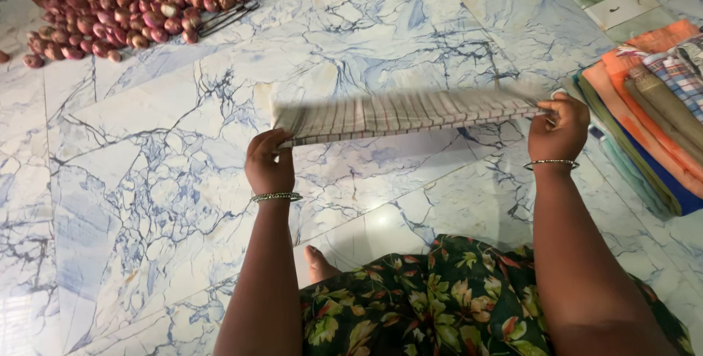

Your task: The person folds two towels on a marble-patterned floor. They first fold a green and white checkered towel, then a beige and red checkered towel, smoothing each one before stacking them.

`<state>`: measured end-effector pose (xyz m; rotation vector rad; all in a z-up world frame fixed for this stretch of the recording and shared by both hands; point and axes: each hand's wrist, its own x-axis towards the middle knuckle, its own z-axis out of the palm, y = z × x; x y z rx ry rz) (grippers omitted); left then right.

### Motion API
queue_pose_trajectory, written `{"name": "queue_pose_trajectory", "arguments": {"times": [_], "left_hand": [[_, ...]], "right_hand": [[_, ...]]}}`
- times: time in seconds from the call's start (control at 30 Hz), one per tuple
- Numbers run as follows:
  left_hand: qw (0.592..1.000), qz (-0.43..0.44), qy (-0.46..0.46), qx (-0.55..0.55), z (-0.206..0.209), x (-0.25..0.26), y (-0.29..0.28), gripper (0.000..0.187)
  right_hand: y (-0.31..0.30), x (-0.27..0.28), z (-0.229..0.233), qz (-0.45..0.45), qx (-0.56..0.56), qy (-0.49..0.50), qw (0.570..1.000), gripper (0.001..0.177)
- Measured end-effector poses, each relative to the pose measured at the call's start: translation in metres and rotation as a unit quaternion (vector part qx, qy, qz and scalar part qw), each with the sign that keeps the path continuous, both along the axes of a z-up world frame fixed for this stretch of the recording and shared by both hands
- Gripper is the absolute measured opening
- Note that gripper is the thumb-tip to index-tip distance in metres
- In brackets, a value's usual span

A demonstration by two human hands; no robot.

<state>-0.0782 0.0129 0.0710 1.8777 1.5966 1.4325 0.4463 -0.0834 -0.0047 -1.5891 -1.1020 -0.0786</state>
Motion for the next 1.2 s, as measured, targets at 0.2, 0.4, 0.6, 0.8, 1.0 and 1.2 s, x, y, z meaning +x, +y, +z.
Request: {"name": "queue_pose_trajectory", "arguments": {"times": [0.2,0.4,0.6,0.8,1.0,1.2], "left_hand": [[0.977,-0.024,0.189,-0.094,-0.082,-0.016,0.001,0.015],[0.861,-0.090,0.336,-0.372,-0.119,-0.018,-0.008,0.018],[0.632,-0.202,0.524,-0.534,-0.068,0.001,0.008,0.030],[0.791,-0.081,0.473,-0.379,-0.061,0.031,0.001,0.037],[0.826,-0.245,0.459,-0.218,-0.132,0.113,-0.038,0.079],[0.735,-0.222,0.513,-0.383,-0.103,0.089,-0.038,0.088]], "right_hand": [[-0.012,-0.004,-0.069,-0.061,-0.103,-0.241,0.963,0.010],[-0.031,-0.009,-0.075,-0.087,-0.433,-0.072,0.894,0.014],[-0.021,-0.023,-0.009,-0.147,-0.667,-0.124,0.720,0.032],[0.011,-0.079,-0.035,0.054,-0.259,-0.234,0.935,0.045],[0.017,-0.256,-0.056,0.343,-0.191,-0.245,0.887,0.054],[0.013,-0.238,-0.034,0.249,-0.471,-0.276,0.800,0.054]]}}
